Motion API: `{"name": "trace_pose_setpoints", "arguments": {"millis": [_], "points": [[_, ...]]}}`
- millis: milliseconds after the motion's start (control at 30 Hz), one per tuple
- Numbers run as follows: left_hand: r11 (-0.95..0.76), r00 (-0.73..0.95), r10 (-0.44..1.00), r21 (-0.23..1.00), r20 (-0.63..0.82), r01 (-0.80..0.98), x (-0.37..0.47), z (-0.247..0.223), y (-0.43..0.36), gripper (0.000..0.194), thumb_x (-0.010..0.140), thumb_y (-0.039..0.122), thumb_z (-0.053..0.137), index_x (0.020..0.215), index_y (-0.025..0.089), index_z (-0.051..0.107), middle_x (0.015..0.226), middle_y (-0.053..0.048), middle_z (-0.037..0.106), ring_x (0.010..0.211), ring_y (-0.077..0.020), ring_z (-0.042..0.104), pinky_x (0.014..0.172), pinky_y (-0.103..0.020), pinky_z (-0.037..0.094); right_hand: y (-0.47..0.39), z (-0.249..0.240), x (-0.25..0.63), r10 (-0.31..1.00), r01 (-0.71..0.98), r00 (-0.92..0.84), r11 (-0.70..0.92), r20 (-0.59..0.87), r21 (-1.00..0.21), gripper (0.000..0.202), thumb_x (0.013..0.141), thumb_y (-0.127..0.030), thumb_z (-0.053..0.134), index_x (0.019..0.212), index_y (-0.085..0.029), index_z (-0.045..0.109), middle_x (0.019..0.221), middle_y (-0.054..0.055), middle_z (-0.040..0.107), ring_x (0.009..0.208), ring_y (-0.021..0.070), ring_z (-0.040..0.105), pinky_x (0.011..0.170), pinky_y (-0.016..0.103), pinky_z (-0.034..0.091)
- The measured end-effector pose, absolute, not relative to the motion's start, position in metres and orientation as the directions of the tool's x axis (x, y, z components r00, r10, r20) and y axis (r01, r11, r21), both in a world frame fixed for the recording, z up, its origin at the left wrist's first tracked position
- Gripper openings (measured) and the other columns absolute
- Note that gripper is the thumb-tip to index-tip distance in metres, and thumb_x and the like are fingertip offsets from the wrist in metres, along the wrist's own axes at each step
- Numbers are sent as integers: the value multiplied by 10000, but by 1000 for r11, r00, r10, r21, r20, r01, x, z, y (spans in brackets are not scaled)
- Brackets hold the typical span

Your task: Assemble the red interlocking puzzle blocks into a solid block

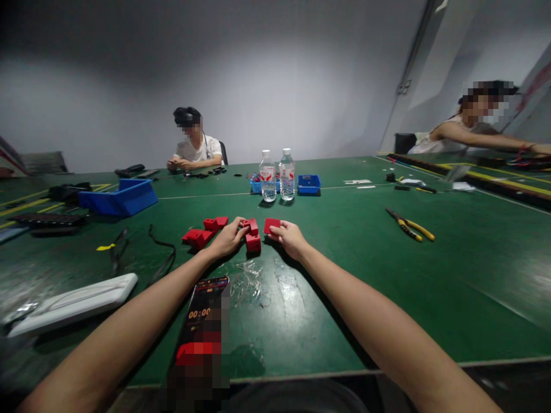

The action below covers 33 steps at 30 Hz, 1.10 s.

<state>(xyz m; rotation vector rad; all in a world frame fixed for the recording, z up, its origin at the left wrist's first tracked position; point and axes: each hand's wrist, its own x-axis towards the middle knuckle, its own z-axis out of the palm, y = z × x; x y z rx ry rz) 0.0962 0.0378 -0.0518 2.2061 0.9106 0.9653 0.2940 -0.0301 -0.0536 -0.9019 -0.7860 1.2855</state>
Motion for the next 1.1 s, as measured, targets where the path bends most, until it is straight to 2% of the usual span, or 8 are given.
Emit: {"name": "trace_pose_setpoints", "arguments": {"millis": [100,200,433,567,667,900,1100], "points": [[-579,483,785,738,388,348,96,-50,37,206,852,366,506,995,221,536,902,-45,646,851,-207,597,813,-304,427,-34,-51,295,991,-418,133,24,-35,-908,249,713,-159,730,886,-180,552,761,22,683,649,151,692,515,230,573],[-582,477,787,724,390,369,96,-50,36,205,857,359,496,1006,221,528,888,-47,647,834,-211,607,796,-302,429,-36,-49,293,989,-398,144,24,-36,-917,268,764,-219,701,954,-211,512,770,15,679,640,177,708,406,187,500],[-627,510,757,675,409,389,97,-51,35,214,880,362,460,1016,207,518,898,-52,643,815,-198,603,769,-286,428,-37,-43,288,987,-443,150,21,-51,-896,101,824,-259,635,846,-178,577,757,33,698,569,114,666,465,169,502],[-634,516,752,663,410,397,97,-50,35,216,888,357,444,1024,204,513,875,-44,635,786,-186,597,740,-274,424,-37,-42,287,979,-449,192,24,-70,-893,86,787,-175,650,736,-166,581,660,16,679,532,86,625,461,145,486],[-641,524,748,647,407,412,97,-50,35,239,898,366,423,1052,201,502,847,-39,630,752,-179,594,710,-266,420,-36,-43,286,975,-452,212,33,-71,-892,113,793,-168,638,701,-157,573,614,23,663,506,76,604,460,139,482],[-666,544,732,601,410,442,97,-51,36,258,916,376,377,1085,203,468,837,-30,616,740,-170,589,700,-265,417,-34,-43,288,956,-469,275,38,-105,-883,108,705,-93,610,733,-176,546,608,12,653,532,113,621,436,167,481],[-676,555,724,579,410,455,97,-54,38,278,922,390,351,1102,202,450,885,-32,615,782,-170,592,736,-280,432,-32,-45,289,952,-489,290,59,-98,-870,259,641,-42,625,839,-173,522,636,5,665,539,108,626,482,175,492]]}}
